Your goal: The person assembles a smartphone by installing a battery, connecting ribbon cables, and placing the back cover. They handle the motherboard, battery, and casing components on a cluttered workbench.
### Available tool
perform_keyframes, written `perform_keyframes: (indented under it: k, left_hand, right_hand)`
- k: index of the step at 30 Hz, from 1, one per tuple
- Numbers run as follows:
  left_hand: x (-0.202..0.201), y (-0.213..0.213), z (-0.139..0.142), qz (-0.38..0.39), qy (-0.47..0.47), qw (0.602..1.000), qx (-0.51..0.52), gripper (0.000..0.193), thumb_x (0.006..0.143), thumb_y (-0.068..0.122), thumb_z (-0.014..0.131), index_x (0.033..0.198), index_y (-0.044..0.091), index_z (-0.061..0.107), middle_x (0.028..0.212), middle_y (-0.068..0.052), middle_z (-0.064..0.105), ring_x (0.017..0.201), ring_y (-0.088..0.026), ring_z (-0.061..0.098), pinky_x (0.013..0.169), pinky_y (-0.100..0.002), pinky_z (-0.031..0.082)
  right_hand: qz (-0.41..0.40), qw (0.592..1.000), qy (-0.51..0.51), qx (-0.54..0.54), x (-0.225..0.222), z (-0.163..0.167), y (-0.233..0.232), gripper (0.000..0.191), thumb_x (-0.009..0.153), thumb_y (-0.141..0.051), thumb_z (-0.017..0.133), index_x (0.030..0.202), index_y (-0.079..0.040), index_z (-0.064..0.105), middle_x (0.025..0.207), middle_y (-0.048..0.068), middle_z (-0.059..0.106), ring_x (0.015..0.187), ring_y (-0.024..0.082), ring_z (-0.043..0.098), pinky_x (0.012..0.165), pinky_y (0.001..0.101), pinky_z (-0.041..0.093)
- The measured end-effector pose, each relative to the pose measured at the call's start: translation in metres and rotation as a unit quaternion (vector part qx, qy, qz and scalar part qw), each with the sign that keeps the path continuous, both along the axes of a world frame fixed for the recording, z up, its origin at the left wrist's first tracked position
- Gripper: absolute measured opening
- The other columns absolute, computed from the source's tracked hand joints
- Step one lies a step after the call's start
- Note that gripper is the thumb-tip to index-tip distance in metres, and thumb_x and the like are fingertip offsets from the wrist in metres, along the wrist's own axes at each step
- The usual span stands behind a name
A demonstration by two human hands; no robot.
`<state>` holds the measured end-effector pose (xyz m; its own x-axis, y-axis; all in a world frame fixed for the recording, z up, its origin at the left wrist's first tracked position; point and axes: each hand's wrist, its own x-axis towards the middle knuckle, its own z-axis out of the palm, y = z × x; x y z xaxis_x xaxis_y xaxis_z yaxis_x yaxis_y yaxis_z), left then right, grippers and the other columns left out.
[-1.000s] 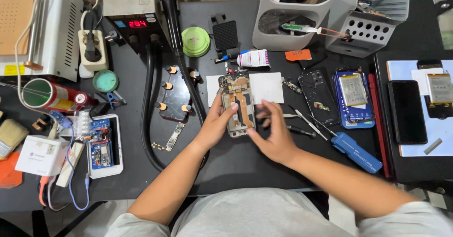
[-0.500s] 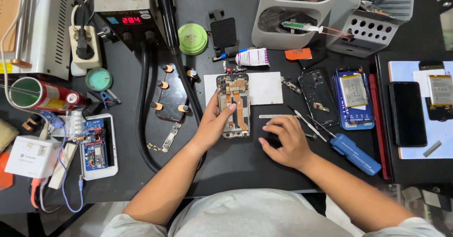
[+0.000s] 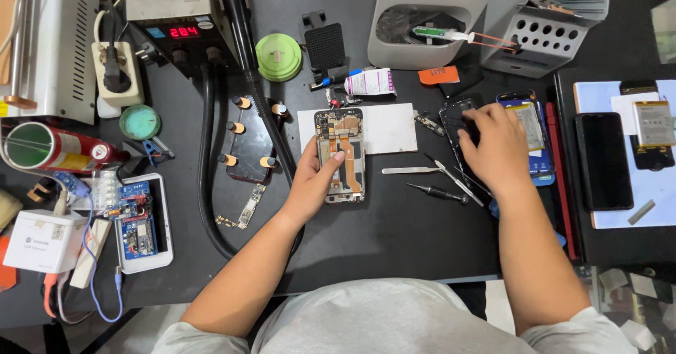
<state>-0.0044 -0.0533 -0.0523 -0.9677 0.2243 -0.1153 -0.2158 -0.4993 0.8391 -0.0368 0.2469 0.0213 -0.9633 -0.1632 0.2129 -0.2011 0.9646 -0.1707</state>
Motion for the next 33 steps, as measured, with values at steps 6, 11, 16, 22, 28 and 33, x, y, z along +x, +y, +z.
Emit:
perform_keyframes:
  k: [6, 11, 16, 22, 28, 33]
  left_hand:
    - [0.0, -0.004, 0.002, 0.008, 0.011, 1.0, -0.016, 0.044, 0.104, 0.015, 0.058, 0.144, 0.0, 0.046, 0.134, -0.011, 0.064, 0.122, -0.016, 0.06, 0.105, -0.033, 0.048]
    - [-0.001, -0.004, 0.003, 0.013, 0.011, 0.999, -0.03, 0.043, 0.104, 0.016, 0.058, 0.143, 0.001, 0.048, 0.134, -0.011, 0.064, 0.123, -0.016, 0.06, 0.106, -0.033, 0.047]
    - [-0.003, -0.003, 0.004, 0.014, 0.022, 0.999, -0.039, 0.043, 0.103, 0.015, 0.06, 0.143, 0.001, 0.049, 0.134, -0.011, 0.065, 0.123, -0.016, 0.06, 0.106, -0.033, 0.047]
    - [-0.002, -0.004, 0.001, 0.012, 0.014, 1.0, -0.024, 0.042, 0.104, 0.015, 0.059, 0.142, 0.001, 0.049, 0.133, -0.011, 0.065, 0.121, -0.016, 0.061, 0.104, -0.033, 0.048]
    - [-0.001, -0.006, -0.002, 0.003, 0.008, 1.0, -0.028, 0.043, 0.104, 0.015, 0.059, 0.142, 0.001, 0.047, 0.133, -0.011, 0.064, 0.122, -0.016, 0.061, 0.105, -0.033, 0.048]
    - [-0.001, -0.007, -0.005, -0.001, 0.003, 0.999, -0.043, 0.043, 0.103, 0.015, 0.059, 0.142, 0.001, 0.047, 0.133, -0.011, 0.065, 0.122, -0.016, 0.061, 0.104, -0.033, 0.048]
  right_hand:
    - [-0.011, 1.0, -0.018, 0.016, -0.007, 0.004, -0.005, 0.023, 0.091, -0.018, 0.077, 0.111, -0.008, 0.076, 0.106, 0.008, 0.064, 0.107, 0.031, 0.058, 0.098, 0.0446, 0.046]
    - [-0.018, 0.999, -0.032, 0.005, -0.009, 0.009, -0.008, 0.017, 0.09, -0.017, 0.077, 0.103, -0.007, 0.075, 0.104, 0.008, 0.064, 0.106, 0.032, 0.059, 0.098, 0.045, 0.046]
    - [-0.02, 0.999, -0.028, -0.002, -0.012, 0.013, -0.002, 0.015, 0.088, -0.016, 0.078, 0.097, -0.006, 0.072, 0.103, 0.009, 0.066, 0.106, 0.033, 0.061, 0.096, 0.0456, 0.048]
    - [-0.035, 0.999, -0.015, -0.032, -0.01, 0.014, 0.013, 0.017, 0.089, -0.015, 0.078, 0.102, -0.006, 0.072, 0.1, 0.009, 0.068, 0.102, 0.033, 0.063, 0.092, 0.0448, 0.049]
    - [-0.075, 0.99, -0.097, -0.073, 0.002, 0.013, 0.031, 0.021, 0.087, -0.017, 0.077, 0.104, -0.006, 0.074, 0.101, 0.009, 0.068, 0.097, 0.028, 0.067, 0.085, 0.0404, 0.054]
    - [-0.027, 0.988, -0.145, -0.045, 0.013, 0.012, 0.041, 0.024, 0.082, -0.02, 0.08, 0.102, -0.007, 0.076, 0.097, 0.009, 0.069, 0.096, 0.027, 0.067, 0.085, 0.0402, 0.054]
